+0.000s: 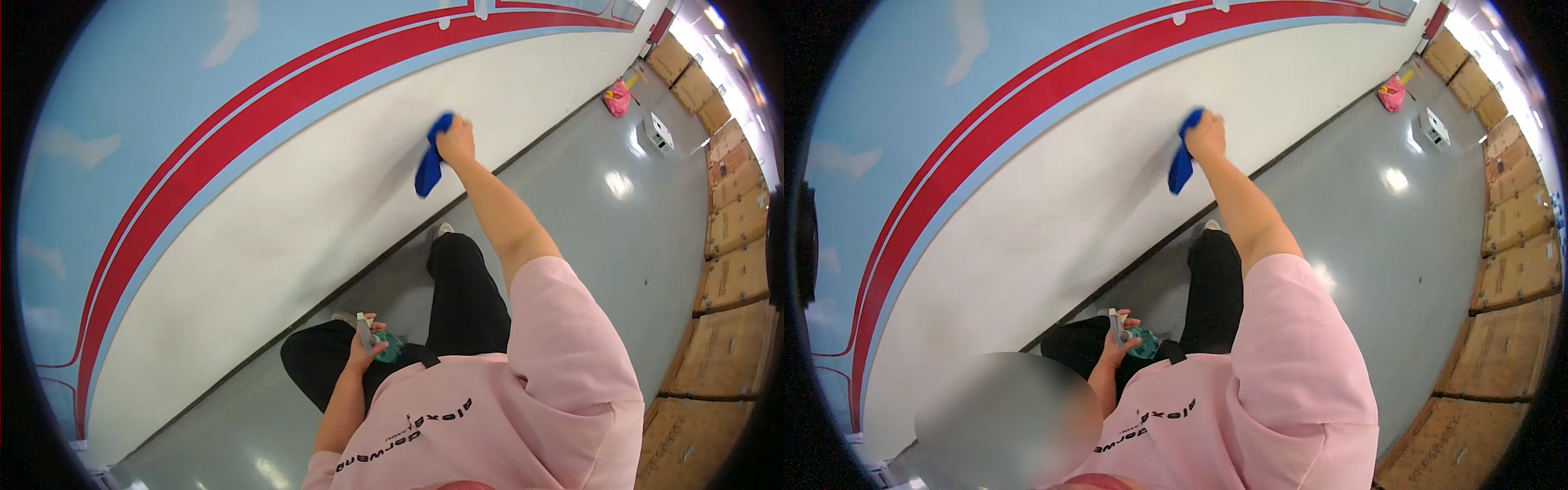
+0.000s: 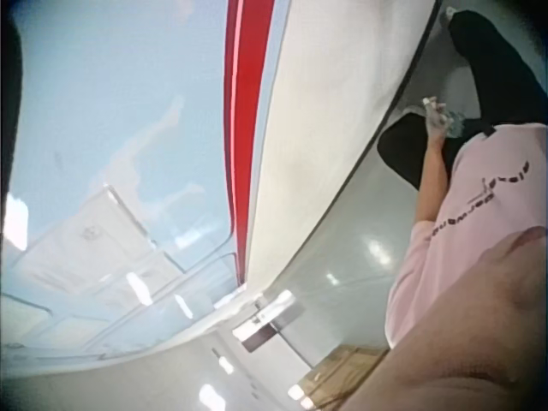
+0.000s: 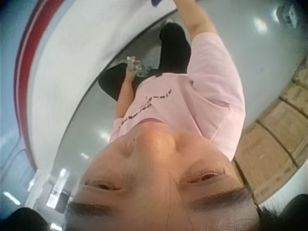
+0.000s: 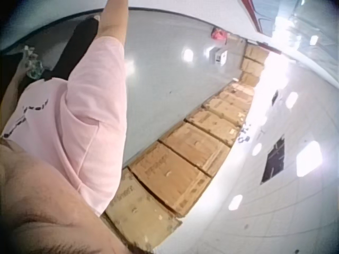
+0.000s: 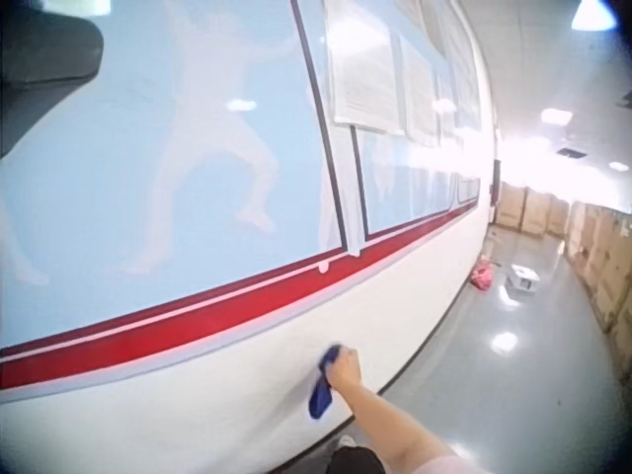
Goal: Cleaning a large painted wall with a blue cloth and spray bottle.
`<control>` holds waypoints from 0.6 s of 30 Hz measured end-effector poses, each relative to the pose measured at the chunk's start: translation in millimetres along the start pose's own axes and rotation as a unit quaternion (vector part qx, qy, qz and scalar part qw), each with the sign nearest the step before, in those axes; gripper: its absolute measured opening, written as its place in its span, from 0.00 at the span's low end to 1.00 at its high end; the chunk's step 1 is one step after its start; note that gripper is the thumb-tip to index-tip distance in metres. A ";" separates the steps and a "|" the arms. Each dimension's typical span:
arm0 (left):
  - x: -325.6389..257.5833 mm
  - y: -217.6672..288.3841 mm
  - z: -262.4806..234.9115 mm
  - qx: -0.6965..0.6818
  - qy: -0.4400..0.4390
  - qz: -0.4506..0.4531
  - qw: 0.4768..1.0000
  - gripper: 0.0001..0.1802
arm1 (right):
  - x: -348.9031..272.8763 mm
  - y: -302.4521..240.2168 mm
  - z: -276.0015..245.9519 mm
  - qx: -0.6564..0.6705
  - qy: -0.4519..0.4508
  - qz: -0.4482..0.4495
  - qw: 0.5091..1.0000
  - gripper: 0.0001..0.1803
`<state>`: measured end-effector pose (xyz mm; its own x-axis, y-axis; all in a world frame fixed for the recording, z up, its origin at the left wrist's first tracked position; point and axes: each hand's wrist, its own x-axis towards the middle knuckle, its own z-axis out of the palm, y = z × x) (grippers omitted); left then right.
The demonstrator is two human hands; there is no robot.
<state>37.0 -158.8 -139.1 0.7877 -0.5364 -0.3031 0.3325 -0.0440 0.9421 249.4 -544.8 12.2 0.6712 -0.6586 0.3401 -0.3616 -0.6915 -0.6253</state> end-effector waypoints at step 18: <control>6.4 3.8 1.2 0.078 -0.074 0.078 0.991 0.38 | -30.4 -110.4 -32.4 0.235 0.061 -0.136 0.961 0.22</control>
<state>42.6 -163.4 -137.3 0.7351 -0.6636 -0.1387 0.1189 -0.0753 0.9900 248.0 -458.1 93.7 0.6092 -0.5222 0.5968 0.1665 -0.6515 -0.7401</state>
